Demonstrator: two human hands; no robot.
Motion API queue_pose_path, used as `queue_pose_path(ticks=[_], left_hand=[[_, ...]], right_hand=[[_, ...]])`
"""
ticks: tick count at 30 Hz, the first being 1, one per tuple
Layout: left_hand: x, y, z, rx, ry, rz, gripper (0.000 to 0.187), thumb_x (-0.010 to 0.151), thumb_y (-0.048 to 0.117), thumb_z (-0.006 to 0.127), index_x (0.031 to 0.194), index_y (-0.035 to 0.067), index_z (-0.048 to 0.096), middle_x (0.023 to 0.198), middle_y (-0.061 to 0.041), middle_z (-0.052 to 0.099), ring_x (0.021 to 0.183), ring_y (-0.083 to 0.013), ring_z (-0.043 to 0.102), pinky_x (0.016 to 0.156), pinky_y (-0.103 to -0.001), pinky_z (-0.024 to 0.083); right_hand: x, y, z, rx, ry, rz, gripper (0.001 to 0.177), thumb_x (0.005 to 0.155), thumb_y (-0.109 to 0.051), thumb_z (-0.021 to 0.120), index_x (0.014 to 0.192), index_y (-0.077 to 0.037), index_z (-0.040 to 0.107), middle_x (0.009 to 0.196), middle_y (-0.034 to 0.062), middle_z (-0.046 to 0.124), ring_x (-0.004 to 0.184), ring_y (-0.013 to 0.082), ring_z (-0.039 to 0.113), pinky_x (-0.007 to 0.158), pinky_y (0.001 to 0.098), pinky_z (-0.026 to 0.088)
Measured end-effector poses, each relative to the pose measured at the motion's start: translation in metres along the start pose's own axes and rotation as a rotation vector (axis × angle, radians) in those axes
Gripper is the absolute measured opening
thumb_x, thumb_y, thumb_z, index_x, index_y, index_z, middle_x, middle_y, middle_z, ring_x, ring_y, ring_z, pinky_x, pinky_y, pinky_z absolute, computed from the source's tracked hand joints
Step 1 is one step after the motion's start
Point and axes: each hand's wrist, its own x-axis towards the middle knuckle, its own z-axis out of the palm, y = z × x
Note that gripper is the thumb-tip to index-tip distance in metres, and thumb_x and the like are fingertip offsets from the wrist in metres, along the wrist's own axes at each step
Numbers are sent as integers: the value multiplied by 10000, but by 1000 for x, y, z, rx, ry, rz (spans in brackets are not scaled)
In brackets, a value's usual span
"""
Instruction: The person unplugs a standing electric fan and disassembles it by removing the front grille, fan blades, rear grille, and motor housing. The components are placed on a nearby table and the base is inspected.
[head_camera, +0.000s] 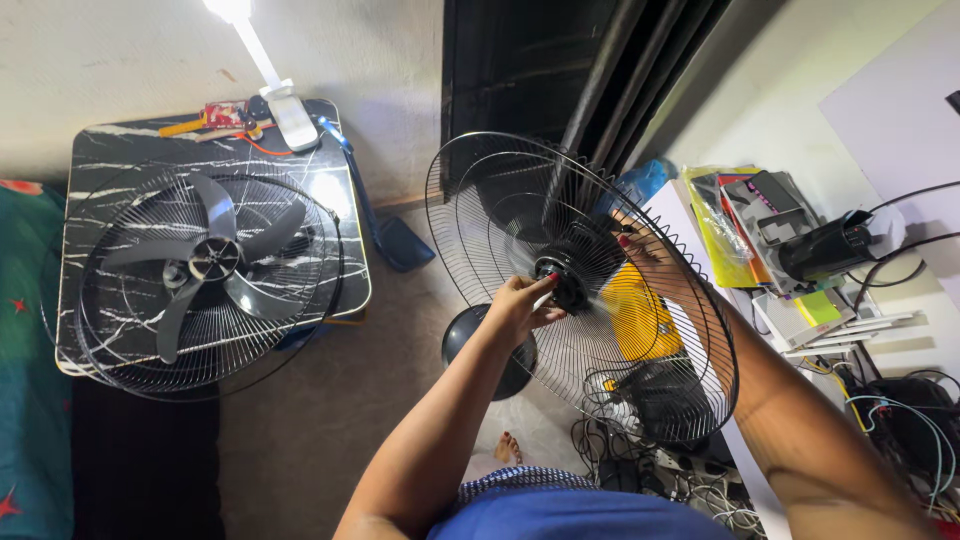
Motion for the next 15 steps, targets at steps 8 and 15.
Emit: queue_pose_path(ticks=[8,15], left_hand=[[-2,0,16,115,26,292,373,855,101,798,1032,-23,494,994,-180,619,860,-293,720,738,-427,662],[-67,15,36,1114,140,968,451,774,69,797,1154,6,563,1112,-217,603,965,-414,638,800,-456,533]], right_hand=[[2,66,-7,175,45,-156,127,1072,-112,609,1163,-26,634,1290,120,704,1174,164,658,1115,320,521],[-9,-3,-5,-375,102,-284,290,1057,-95,626,1340,-82,685,1170,63,692,1048,140,629,1002,271,523]])
